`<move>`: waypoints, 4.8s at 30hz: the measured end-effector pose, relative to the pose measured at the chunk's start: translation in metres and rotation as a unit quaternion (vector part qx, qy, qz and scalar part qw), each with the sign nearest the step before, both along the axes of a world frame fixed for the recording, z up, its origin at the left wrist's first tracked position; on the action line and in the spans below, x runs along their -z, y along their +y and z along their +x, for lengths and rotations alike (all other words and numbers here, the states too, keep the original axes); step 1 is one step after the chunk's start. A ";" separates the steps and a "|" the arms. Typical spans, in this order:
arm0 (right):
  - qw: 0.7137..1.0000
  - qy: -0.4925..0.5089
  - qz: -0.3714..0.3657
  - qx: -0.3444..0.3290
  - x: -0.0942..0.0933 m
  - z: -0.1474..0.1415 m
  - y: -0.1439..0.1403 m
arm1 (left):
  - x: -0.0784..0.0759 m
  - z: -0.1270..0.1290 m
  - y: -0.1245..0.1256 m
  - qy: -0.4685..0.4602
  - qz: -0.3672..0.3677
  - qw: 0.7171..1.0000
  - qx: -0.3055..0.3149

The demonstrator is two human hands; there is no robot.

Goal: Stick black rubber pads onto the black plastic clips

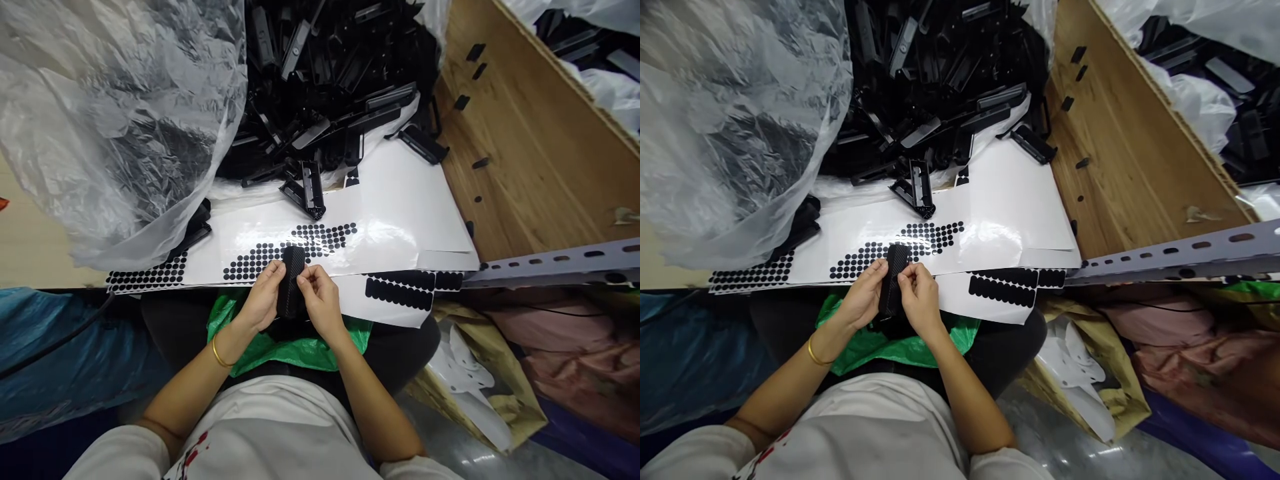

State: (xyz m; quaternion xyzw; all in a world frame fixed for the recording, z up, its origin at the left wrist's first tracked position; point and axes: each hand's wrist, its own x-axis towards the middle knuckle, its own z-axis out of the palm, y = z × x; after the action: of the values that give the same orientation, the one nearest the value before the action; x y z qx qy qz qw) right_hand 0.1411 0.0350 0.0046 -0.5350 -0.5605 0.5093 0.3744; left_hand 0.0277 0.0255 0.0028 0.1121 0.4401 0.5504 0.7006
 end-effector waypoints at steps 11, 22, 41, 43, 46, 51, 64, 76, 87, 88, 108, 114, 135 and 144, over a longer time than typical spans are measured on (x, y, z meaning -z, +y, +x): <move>0.974 -0.187 0.124 0.019 0.002 0.004 -0.005 | -0.005 0.000 0.001 0.061 0.029 0.997 0.022; 0.899 -0.392 0.142 0.134 0.005 0.100 -0.004 | -0.012 -0.003 0.002 -0.033 -0.008 0.994 0.107; 0.981 0.134 -0.139 0.004 -0.014 0.027 0.000 | -0.004 0.000 -0.004 -0.032 -0.020 0.989 0.143; 0.984 0.122 -0.133 0.004 -0.013 0.025 0.000 | -0.003 0.000 -0.005 -0.033 -0.019 0.989 0.144; 0.987 0.107 -0.123 0.009 -0.011 0.022 -0.001 | -0.003 0.000 -0.005 -0.031 -0.020 0.989 0.140; 0.989 0.095 -0.112 0.024 -0.009 0.018 -0.003 | -0.006 0.001 -0.003 -0.025 -0.018 0.991 0.133; 0.997 0.022 -0.066 0.040 -0.005 0.012 -0.004 | -0.008 0.000 -0.004 -0.033 -0.040 0.993 0.104; 0.996 0.026 -0.072 0.038 -0.002 0.014 -0.005 | -0.006 -0.001 -0.009 -0.018 -0.010 0.992 0.125; 0.998 -0.015 -0.050 0.028 -0.005 0.010 -0.004 | -0.004 -0.002 -0.010 -0.021 0.007 0.994 0.111; 0.998 -0.018 -0.048 0.028 -0.005 0.010 -0.004 | -0.004 -0.002 -0.010 -0.020 0.006 0.994 0.109; 0.998 -0.056 0.013 0.036 0.008 0.003 -0.013 | 0.003 -0.012 -0.009 0.117 0.062 0.972 0.192; 0.998 -0.021 0.031 0.052 0.005 0.021 -0.011 | -0.001 -0.047 -0.014 0.194 0.147 0.897 0.370; 0.949 -0.289 0.123 -0.007 0.010 0.015 0.010 | -0.020 -0.003 0.151 0.791 0.119 0.560 0.219; 0.937 -0.347 0.046 -0.023 0.014 0.010 0.036 | -0.003 -0.034 0.096 0.696 0.270 0.659 0.092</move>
State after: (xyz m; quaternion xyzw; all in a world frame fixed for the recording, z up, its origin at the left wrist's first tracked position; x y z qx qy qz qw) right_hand 0.1509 0.0711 -0.0096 -0.6474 -0.6906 0.2746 0.1690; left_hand -0.0064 0.1219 0.0060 0.6863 0.6187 0.3393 0.1761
